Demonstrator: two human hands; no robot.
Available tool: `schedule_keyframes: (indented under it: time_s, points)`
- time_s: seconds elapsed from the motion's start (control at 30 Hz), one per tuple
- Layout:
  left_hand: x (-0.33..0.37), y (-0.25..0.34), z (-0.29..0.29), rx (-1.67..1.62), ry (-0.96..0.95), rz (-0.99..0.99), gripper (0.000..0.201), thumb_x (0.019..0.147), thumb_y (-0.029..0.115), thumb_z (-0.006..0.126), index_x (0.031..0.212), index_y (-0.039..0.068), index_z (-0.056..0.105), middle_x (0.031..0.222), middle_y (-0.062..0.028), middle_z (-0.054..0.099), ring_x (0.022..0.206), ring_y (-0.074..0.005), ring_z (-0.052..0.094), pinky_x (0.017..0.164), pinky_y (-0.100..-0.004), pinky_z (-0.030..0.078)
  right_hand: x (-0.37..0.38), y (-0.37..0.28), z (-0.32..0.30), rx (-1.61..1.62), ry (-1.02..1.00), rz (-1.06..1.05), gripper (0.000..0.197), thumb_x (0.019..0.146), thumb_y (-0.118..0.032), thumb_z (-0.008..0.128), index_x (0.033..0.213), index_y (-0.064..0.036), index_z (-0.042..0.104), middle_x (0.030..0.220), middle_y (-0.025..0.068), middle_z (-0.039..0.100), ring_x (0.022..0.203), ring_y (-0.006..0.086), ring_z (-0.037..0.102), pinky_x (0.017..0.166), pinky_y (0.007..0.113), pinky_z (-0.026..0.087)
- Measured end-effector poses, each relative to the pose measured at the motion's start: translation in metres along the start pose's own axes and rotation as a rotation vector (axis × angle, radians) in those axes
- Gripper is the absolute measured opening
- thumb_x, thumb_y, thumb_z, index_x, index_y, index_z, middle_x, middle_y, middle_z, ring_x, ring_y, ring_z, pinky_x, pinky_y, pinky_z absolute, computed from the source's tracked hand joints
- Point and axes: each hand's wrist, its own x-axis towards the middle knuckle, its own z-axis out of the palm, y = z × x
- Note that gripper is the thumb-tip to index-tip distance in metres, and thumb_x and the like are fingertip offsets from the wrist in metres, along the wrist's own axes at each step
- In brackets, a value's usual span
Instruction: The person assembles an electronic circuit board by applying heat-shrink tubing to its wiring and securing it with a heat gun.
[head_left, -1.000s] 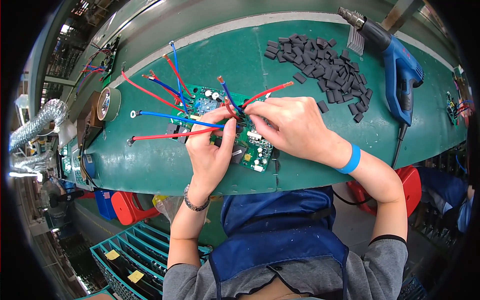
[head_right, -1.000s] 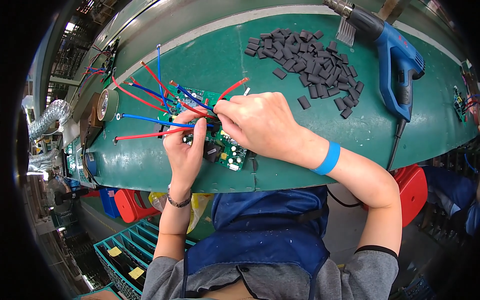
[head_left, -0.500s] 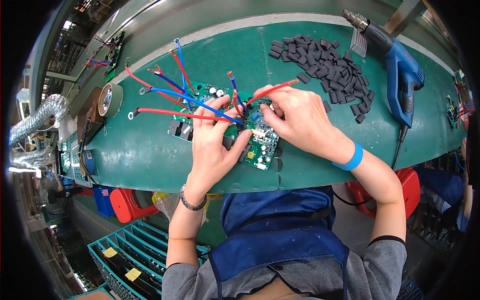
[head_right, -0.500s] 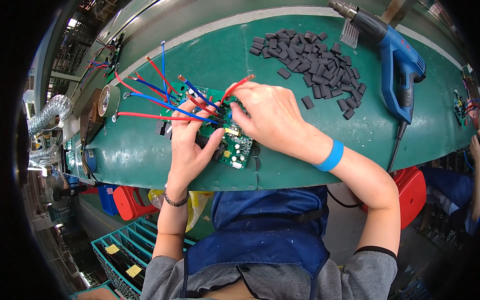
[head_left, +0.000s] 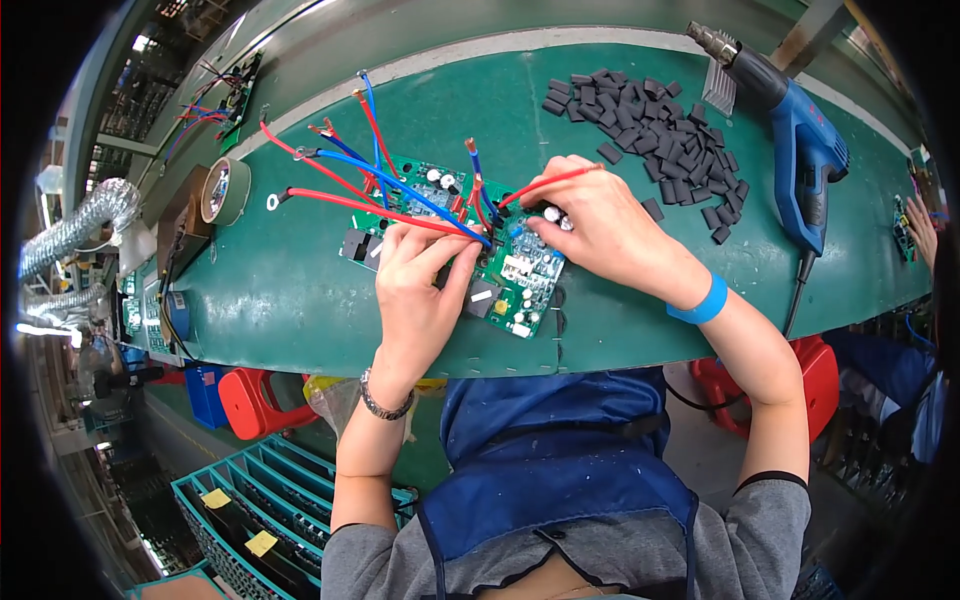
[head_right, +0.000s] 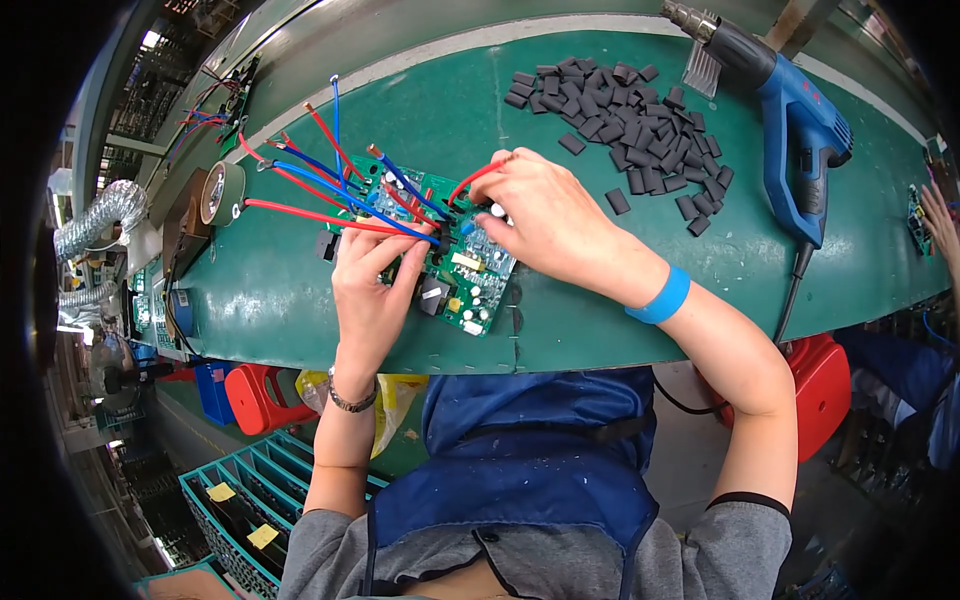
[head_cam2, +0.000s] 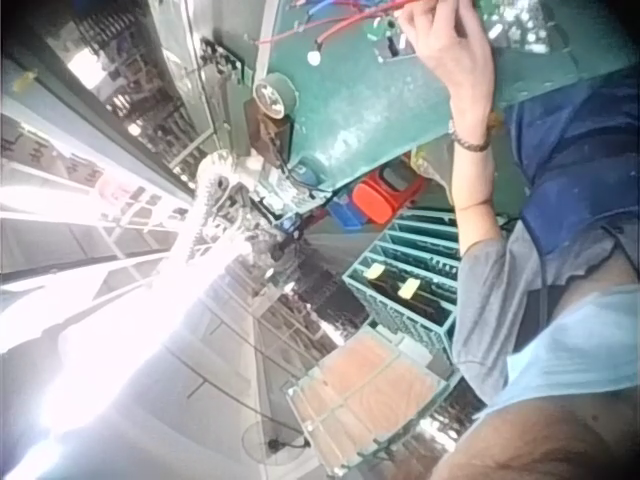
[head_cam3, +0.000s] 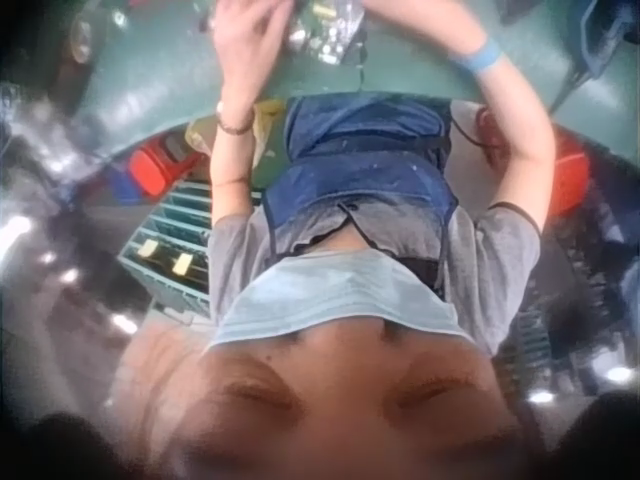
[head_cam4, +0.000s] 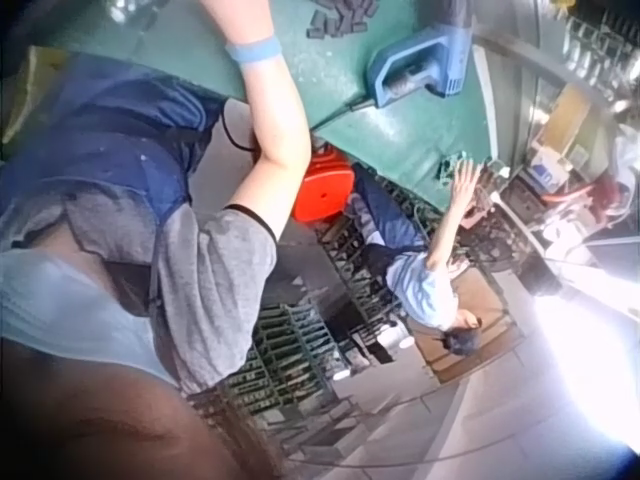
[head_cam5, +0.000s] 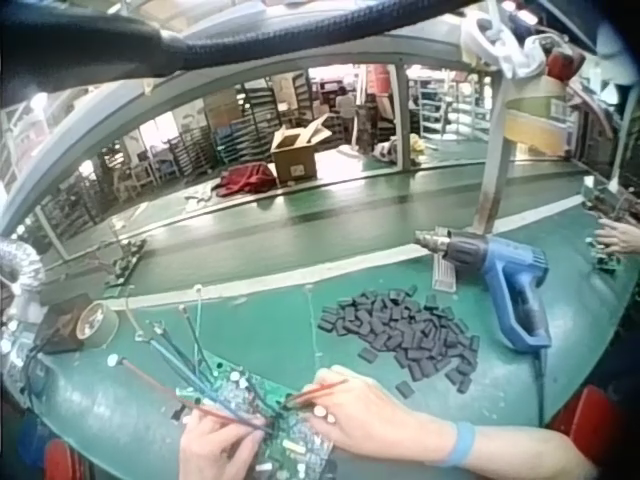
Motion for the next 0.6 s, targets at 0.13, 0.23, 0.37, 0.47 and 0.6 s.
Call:
schedule_keyframes:
  time_s: [0.13,0.23,0.37,0.47,0.6]
  points:
    - [-0.001,0.009,-0.008,-0.134,-0.066,0.011,0.035,0.072,0.003,0.075,0.106,0.005,0.068,0.104,-0.0102,0.065,0.099,-0.0274,0.058,0.089,-0.0372,0.045,-0.016,-0.03,-0.009,0.058,-0.059,0.111,0.02,0.075,-0.01,0.071,0.09,-0.0005,0.062,0.08,0.0124,0.053,0.077,0.0308,0.055,0.067,0.041,0.046]
    - [-0.008,0.02,-0.014,-0.545,-0.285,-0.037,0.042,0.07,0.002,0.075,0.111,0.005,0.066,0.106,-0.0098,0.065,0.101,-0.0251,0.059,0.092,-0.0372,0.045,-0.042,-0.056,-0.012,0.075,-0.096,0.137,0.025,0.074,-0.012,0.073,0.093,-0.0016,0.06,0.079,0.0134,0.052,0.075,0.032,0.055,0.062,0.042,0.045]
    - [-0.021,0.018,-0.031,-0.663,-0.584,-0.079,0.029,0.075,-0.003,0.068,0.103,0.004,0.071,0.096,-0.009,0.069,0.097,-0.0261,0.064,0.089,-0.0379,0.048,-0.056,-0.07,-0.038,0.196,-0.285,0.223,0.021,0.079,-0.011,0.071,0.095,-0.0024,0.061,0.079,0.0137,0.057,0.067,0.0305,0.061,0.059,0.039,0.049]
    - [-0.018,0.019,-0.045,-0.599,-0.607,0.017,0.036,0.073,-0.005,0.067,0.108,0.004,0.069,0.11,-0.0111,0.066,0.105,-0.0272,0.061,0.09,-0.0389,0.048,-0.05,-0.04,-0.058,-0.267,-0.013,0.313,0.016,0.081,-0.01,0.068,0.089,-0.0021,0.057,0.081,0.0138,0.059,0.07,0.0325,0.062,0.061,0.042,0.049]
    - [0.003,0.012,-0.055,-0.425,-0.438,-0.015,0.034,0.074,-0.007,0.064,0.106,0.003,0.068,0.105,-0.0111,0.064,0.098,-0.0237,0.062,0.082,-0.0336,0.051,-0.064,-0.002,-0.056,-0.488,0.011,0.488,0.016,0.081,-0.008,0.067,0.087,-0.0023,0.054,0.087,0.0144,0.057,0.075,0.0352,0.061,0.063,0.044,0.049]
